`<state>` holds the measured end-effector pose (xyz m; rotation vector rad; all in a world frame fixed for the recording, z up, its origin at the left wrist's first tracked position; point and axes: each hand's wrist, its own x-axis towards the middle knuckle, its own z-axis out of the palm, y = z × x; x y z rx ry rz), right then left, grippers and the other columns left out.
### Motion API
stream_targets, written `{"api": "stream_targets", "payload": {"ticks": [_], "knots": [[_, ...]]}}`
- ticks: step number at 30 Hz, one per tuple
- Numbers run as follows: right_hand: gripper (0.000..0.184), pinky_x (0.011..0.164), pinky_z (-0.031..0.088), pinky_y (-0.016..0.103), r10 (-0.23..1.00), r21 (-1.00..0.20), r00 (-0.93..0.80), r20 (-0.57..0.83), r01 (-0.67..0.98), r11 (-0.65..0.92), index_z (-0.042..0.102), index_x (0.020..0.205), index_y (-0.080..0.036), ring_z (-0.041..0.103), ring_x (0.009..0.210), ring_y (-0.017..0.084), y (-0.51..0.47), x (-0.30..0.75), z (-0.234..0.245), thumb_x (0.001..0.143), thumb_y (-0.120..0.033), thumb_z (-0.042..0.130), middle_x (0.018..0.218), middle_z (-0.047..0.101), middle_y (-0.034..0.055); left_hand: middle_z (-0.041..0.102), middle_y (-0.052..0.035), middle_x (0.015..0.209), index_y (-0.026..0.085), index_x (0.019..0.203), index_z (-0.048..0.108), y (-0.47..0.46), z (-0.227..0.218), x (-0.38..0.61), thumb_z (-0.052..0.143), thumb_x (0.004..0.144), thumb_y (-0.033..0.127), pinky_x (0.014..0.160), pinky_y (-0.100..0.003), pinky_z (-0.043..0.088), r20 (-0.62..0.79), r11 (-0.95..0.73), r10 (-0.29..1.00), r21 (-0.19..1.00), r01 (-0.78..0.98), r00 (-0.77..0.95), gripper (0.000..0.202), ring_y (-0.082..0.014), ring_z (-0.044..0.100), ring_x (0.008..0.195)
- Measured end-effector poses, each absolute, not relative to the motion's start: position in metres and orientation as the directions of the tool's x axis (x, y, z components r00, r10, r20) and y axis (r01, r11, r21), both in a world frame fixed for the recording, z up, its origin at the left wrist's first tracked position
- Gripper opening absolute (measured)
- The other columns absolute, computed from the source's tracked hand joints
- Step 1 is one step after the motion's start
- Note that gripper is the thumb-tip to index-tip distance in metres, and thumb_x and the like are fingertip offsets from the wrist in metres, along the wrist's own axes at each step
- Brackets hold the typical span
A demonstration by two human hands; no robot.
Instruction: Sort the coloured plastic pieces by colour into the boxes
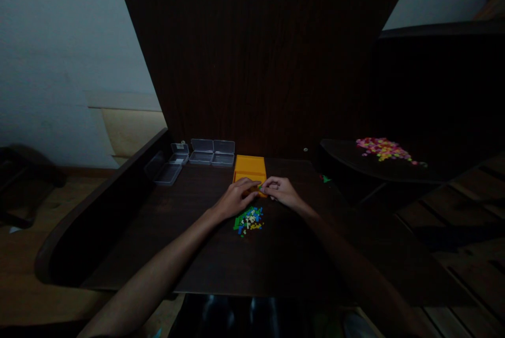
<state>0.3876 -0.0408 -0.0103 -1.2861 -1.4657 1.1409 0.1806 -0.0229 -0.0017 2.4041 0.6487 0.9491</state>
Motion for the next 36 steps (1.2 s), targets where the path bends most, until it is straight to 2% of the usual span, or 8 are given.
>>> {"api": "stream_targets", "payload": {"ticks": [5,13,17,20,26,30,36], "knots": [[0.037,0.046,0.039,0.021,0.992,-0.975,-0.124,0.037,0.215,0.063,0.063,0.074,-0.015,0.052,0.052,0.009,-0.04,0.382,-0.011,0.057,-0.044,0.078,0.065,0.063,0.0004,0.067,-0.007,0.09,0.016,0.099,0.069,-0.021,-0.006,0.186,0.053,0.092,0.024,0.077,-0.028,0.051,0.544,-0.776,0.588,0.588,0.228,0.599,0.019,-0.0158,0.064,0.083],[0.039,0.049,0.039,0.022,0.984,-0.941,-0.14,0.112,0.304,0.151,0.067,0.079,-0.012,0.05,0.053,0.01,-0.034,0.383,-0.017,0.064,-0.047,0.074,0.066,0.062,0.0016,0.068,-0.005,0.085,0.016,0.091,0.069,-0.019,-0.003,0.184,0.055,0.089,0.021,0.072,-0.027,0.049,0.544,-0.752,0.629,0.606,0.258,0.556,0.015,-0.0145,0.063,0.076],[0.025,0.049,0.035,0.022,0.967,-0.862,-0.083,0.24,0.439,0.252,0.068,0.079,-0.014,0.044,0.052,0.008,-0.034,0.386,-0.016,0.073,-0.037,0.065,0.067,0.059,0.0008,0.066,-0.0042,0.084,0.016,0.089,0.067,-0.011,0.0,0.178,0.055,0.088,0.02,0.071,-0.025,0.049,0.561,-0.729,0.673,0.614,0.302,0.482,0.013,-0.0143,0.062,0.077],[0.013,0.052,0.035,0.022,0.94,-0.766,-0.056,0.338,0.563,0.309,0.069,0.077,-0.015,0.042,0.054,0.008,-0.032,0.389,-0.017,0.073,-0.026,0.063,0.074,0.057,0.001,0.066,-0.0036,0.085,0.016,0.088,0.066,0.002,-0.003,0.169,0.055,0.088,0.023,0.067,-0.025,0.048,0.553,-0.678,0.734,0.626,0.385,0.393,0.013,-0.0137,0.06,0.074],[0.006,0.059,0.039,0.024,0.957,-0.69,-0.038,0.287,0.685,0.234,0.07,0.073,-0.017,0.047,0.062,0.01,-0.028,0.389,-0.021,0.072,-0.018,0.064,0.078,0.054,0.0013,0.069,-0.0043,0.089,0.017,0.09,0.064,0.023,-0.016,0.155,0.055,0.087,0.021,0.078,-0.03,0.049,0.539,-0.64,0.767,0.597,0.484,0.348,0.011,-0.0166,0.061,0.082],[0.007,0.064,0.041,0.025,0.956,-0.633,-0.032,0.292,0.743,0.218,0.07,0.074,-0.017,0.05,0.068,0.013,-0.029,0.387,-0.021,0.072,-0.014,0.064,0.077,0.052,0.0016,0.07,-0.0057,0.093,0.017,0.091,0.065,0.026,-0.021,0.151,0.053,0.088,0.022,0.085,-0.033,0.047,0.514,-0.655,0.754,0.545,0.522,0.409,0.013,-0.0201,0.06,0.092],[0.012,0.066,0.041,0.023,0.947,-0.557,-0.012,0.32,0.807,0.198,0.07,0.081,-0.018,0.052,0.072,0.013,-0.029,0.386,-0.023,0.071,-0.013,0.066,0.078,0.052,0.0001,0.069,-0.0059,0.093,0.017,0.09,0.067,0.026,-0.02,0.151,0.052,0.086,0.018,0.088,-0.035,0.045,0.458,-0.667,0.745,0.491,0.56,0.486,0.015,-0.0217,0.056,0.094]]}}
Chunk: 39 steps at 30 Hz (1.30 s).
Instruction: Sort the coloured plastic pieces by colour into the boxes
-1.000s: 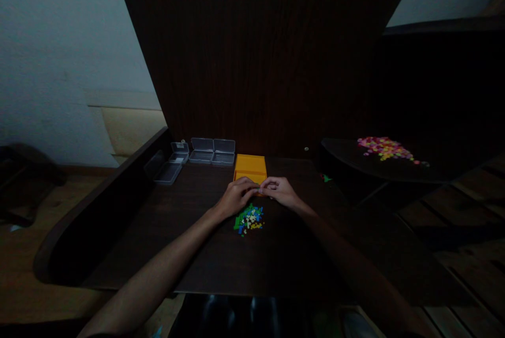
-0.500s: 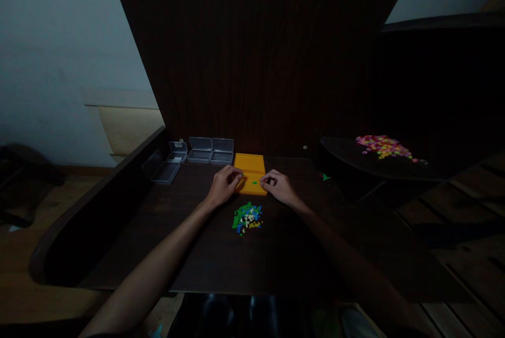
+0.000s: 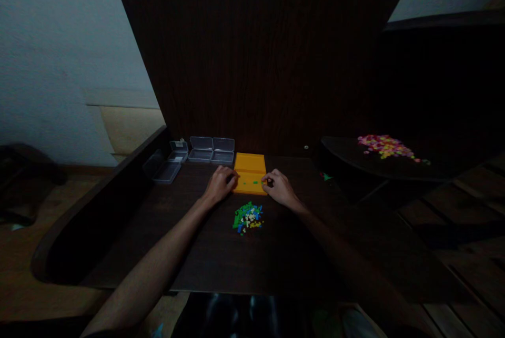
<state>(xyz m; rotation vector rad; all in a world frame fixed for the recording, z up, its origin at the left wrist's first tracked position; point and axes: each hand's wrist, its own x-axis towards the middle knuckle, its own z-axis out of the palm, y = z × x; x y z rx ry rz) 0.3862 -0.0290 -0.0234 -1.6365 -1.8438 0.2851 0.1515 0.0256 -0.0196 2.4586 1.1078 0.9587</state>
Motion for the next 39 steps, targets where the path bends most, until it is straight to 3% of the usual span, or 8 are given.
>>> {"api": "stream_targets", "payload": {"ticks": [9,23,33,39], "knots": [[0.008,0.064,0.04,0.023,0.938,-0.474,-0.011,0.348,0.86,0.186,0.071,0.079,-0.019,0.055,0.072,0.013,-0.0296,0.3842,-0.0249,0.075,-0.016,0.064,0.08,0.055,0.0011,0.06,-0.0066,0.095,0.017,0.081,0.07,0.0269,-0.0201,0.1585,0.059,0.079,0.015,0.093,-0.038,0.043,0.448,-0.601,0.797,0.516,0.611,0.405,0.012,-0.0225,0.054,0.098],[0.01,0.065,0.041,0.022,0.937,-0.473,0.007,0.349,0.865,0.17,0.071,0.078,-0.019,0.056,0.071,0.013,-0.0275,0.3853,-0.0295,0.075,-0.015,0.063,0.078,0.059,0.0016,0.058,-0.0055,0.096,0.019,0.077,0.073,0.024,-0.022,0.1609,0.065,0.073,0.016,0.096,-0.041,0.042,0.352,-0.492,0.87,0.604,0.626,0.345,0.01,-0.0229,0.054,0.099],[0.011,0.064,0.042,0.022,0.938,-0.493,0.032,0.346,0.857,0.153,0.072,0.078,-0.018,0.058,0.071,0.013,-0.0288,0.3817,-0.0271,0.074,-0.014,0.063,0.078,0.061,0.002,0.061,-0.006,0.095,0.019,0.08,0.073,0.0186,-0.021,0.1577,0.056,0.081,0.02,0.096,-0.04,0.043,0.359,-0.518,0.855,0.615,0.595,0.373,0.017,-0.0229,0.055,0.1],[0.011,0.065,0.043,0.023,0.942,-0.488,0.025,0.335,0.86,0.151,0.073,0.078,-0.018,0.058,0.071,0.014,-0.0295,0.3826,-0.0247,0.073,-0.015,0.063,0.078,0.061,0.0021,0.059,-0.0059,0.101,0.019,0.088,0.072,0.0199,-0.0184,0.1516,0.04,0.081,0.01,0.098,-0.038,0.042,0.412,-0.537,0.843,0.676,0.504,0.345,0.034,-0.0209,0.055,0.103]]}}
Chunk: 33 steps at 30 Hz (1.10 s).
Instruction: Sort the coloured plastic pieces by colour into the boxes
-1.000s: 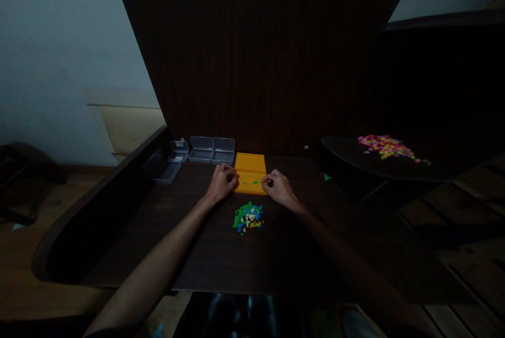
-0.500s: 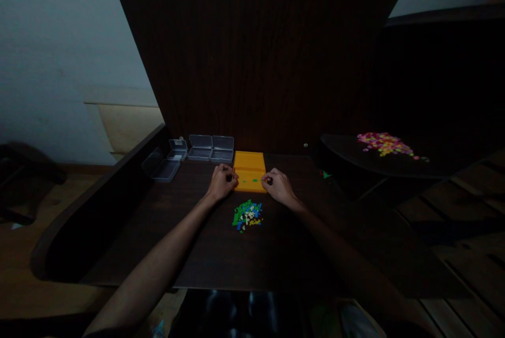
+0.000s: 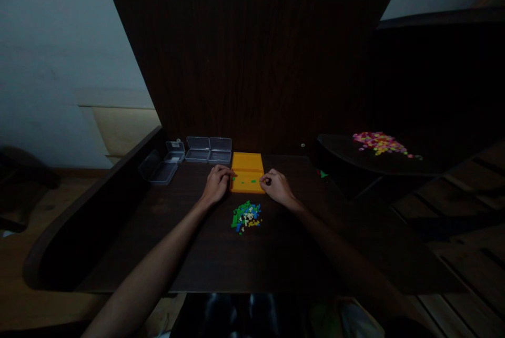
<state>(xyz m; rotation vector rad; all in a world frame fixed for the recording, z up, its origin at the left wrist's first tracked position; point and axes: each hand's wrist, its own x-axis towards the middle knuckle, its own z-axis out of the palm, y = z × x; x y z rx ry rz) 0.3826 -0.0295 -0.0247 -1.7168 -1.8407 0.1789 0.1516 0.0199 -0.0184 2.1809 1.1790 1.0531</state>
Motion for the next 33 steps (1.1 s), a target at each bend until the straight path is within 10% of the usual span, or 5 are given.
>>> {"api": "stream_targets", "payload": {"ticks": [33], "knots": [[0.019,0.064,0.04,0.022,0.945,-0.458,-0.044,0.325,0.867,0.198,0.075,0.087,-0.019,0.056,0.069,0.013,-0.033,0.383,-0.022,0.08,-0.018,0.057,0.076,0.059,0.002,0.064,-0.007,0.099,0.019,0.086,0.07,-0.051,0.03,0.053,0.047,0.084,0.032,0.091,-0.037,0.048,0.49,-0.493,0.859,0.714,0.498,0.148,0.026,-0.0224,0.06,0.098]]}}
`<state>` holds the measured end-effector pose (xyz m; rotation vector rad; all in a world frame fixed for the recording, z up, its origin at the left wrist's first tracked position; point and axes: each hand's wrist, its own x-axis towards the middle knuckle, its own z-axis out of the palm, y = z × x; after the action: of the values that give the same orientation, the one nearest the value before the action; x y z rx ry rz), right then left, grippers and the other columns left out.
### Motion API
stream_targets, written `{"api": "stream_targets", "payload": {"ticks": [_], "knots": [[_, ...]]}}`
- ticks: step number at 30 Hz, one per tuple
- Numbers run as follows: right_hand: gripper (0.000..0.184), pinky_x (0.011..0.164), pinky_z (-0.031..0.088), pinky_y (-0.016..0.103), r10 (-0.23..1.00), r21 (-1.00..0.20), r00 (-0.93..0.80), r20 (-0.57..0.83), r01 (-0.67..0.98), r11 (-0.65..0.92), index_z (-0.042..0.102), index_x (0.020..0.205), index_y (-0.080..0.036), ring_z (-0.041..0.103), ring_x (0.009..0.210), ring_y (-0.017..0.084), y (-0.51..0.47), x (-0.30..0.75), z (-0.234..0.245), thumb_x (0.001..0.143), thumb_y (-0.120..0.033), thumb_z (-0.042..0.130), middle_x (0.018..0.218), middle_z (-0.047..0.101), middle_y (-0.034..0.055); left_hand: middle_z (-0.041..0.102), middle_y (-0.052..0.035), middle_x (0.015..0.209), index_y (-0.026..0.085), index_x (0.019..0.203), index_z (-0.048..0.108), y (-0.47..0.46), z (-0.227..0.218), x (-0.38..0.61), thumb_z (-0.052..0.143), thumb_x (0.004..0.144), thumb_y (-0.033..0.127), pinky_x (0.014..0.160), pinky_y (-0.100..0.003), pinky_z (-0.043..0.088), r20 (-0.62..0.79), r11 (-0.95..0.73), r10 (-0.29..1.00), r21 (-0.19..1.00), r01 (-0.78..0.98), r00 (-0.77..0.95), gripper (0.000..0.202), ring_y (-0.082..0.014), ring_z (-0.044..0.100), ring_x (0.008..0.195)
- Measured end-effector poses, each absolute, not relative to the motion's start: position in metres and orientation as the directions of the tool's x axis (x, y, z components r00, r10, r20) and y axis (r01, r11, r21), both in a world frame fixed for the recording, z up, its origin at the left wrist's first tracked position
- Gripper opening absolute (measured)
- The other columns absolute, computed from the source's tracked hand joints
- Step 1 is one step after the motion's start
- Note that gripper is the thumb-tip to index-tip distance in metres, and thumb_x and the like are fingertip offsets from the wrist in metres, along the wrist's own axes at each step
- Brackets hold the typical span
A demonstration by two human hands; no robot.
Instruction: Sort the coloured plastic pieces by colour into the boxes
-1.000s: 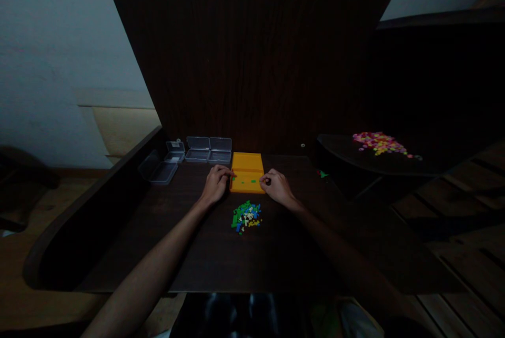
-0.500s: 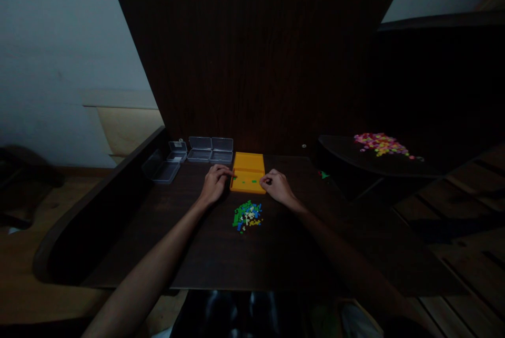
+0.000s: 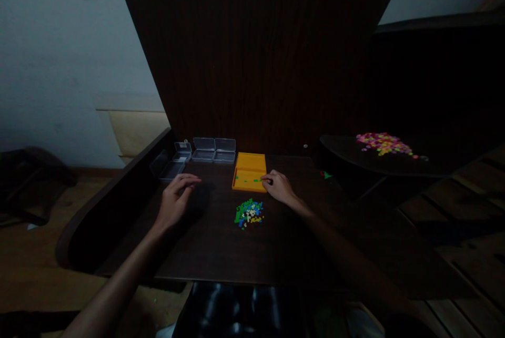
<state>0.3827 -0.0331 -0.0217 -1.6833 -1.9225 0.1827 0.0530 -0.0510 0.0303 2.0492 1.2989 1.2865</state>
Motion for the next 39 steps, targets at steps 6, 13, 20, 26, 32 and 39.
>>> {"api": "stream_targets", "payload": {"ticks": [6,13,20,26,32,39], "knots": [[0.02,0.064,0.039,0.022,0.928,-0.467,-0.073,0.365,0.848,0.251,0.073,0.092,-0.019,0.055,0.069,0.013,-0.038,0.388,-0.021,0.081,-0.016,0.057,0.076,0.057,0.0013,0.066,-0.0061,0.098,0.021,0.09,0.069,-0.092,0.018,0.008,0.05,0.084,0.042,0.088,-0.034,0.05,0.425,-0.418,0.895,0.684,0.598,0.14,0.028,-0.0224,0.062,0.094],[0.016,0.063,0.039,0.022,0.939,-0.451,-0.075,0.336,0.862,0.23,0.074,0.089,-0.019,0.055,0.068,0.012,-0.032,0.386,-0.02,0.079,-0.018,0.061,0.077,0.058,0.0013,0.067,-0.0064,0.096,0.02,0.088,0.069,-0.114,0.003,-0.01,0.05,0.083,0.042,0.085,-0.033,0.052,0.422,-0.36,0.904,0.682,0.636,0.059,0.029,-0.0225,0.065,0.091],[0.013,0.062,0.038,0.021,0.95,-0.46,-0.083,0.302,0.86,0.221,0.075,0.083,-0.019,0.055,0.067,0.012,-0.021,0.385,-0.018,0.077,-0.019,0.063,0.074,0.058,0.0011,0.068,-0.0068,0.094,0.021,0.087,0.07,-0.122,-0.007,0.013,0.05,0.084,0.044,0.084,-0.033,0.053,0.42,-0.388,0.902,0.697,0.603,0.094,0.03,-0.0219,0.066,0.089],[0.011,0.059,0.038,0.02,0.958,-0.525,-0.051,0.281,0.828,0.198,0.074,0.076,-0.017,0.053,0.061,0.011,-0.011,0.387,-0.02,0.071,-0.016,0.064,0.068,0.058,-0.0006,0.068,-0.0067,0.095,0.021,0.089,0.07,-0.122,-0.01,0.021,0.051,0.084,0.042,0.086,-0.034,0.052,0.416,-0.386,0.905,0.713,0.586,0.091,0.029,-0.0218,0.065,0.091],[0.012,0.057,0.038,0.02,0.967,-0.57,-0.031,0.253,0.803,0.175,0.074,0.073,-0.016,0.051,0.058,0.01,-0.008,0.387,-0.022,0.066,-0.015,0.065,0.066,0.06,-0.001,0.069,-0.0068,0.094,0.021,0.088,0.07,-0.122,-0.011,0.019,0.051,0.084,0.045,0.084,-0.034,0.053,0.404,-0.37,0.911,0.718,0.59,0.08,0.031,-0.0221,0.066,0.089],[0.011,0.056,0.037,0.02,0.965,-0.6,-0.061,0.255,0.773,0.207,0.074,0.071,-0.015,0.05,0.058,0.01,-0.015,0.388,-0.018,0.07,-0.019,0.064,0.066,0.059,-0.0004,0.069,-0.0069,0.097,0.021,0.091,0.07,-0.12,-0.012,0.018,0.051,0.084,0.044,0.086,-0.034,0.052,0.384,-0.366,0.917,0.713,0.598,0.104,0.031,-0.0222,0.066,0.092]]}}
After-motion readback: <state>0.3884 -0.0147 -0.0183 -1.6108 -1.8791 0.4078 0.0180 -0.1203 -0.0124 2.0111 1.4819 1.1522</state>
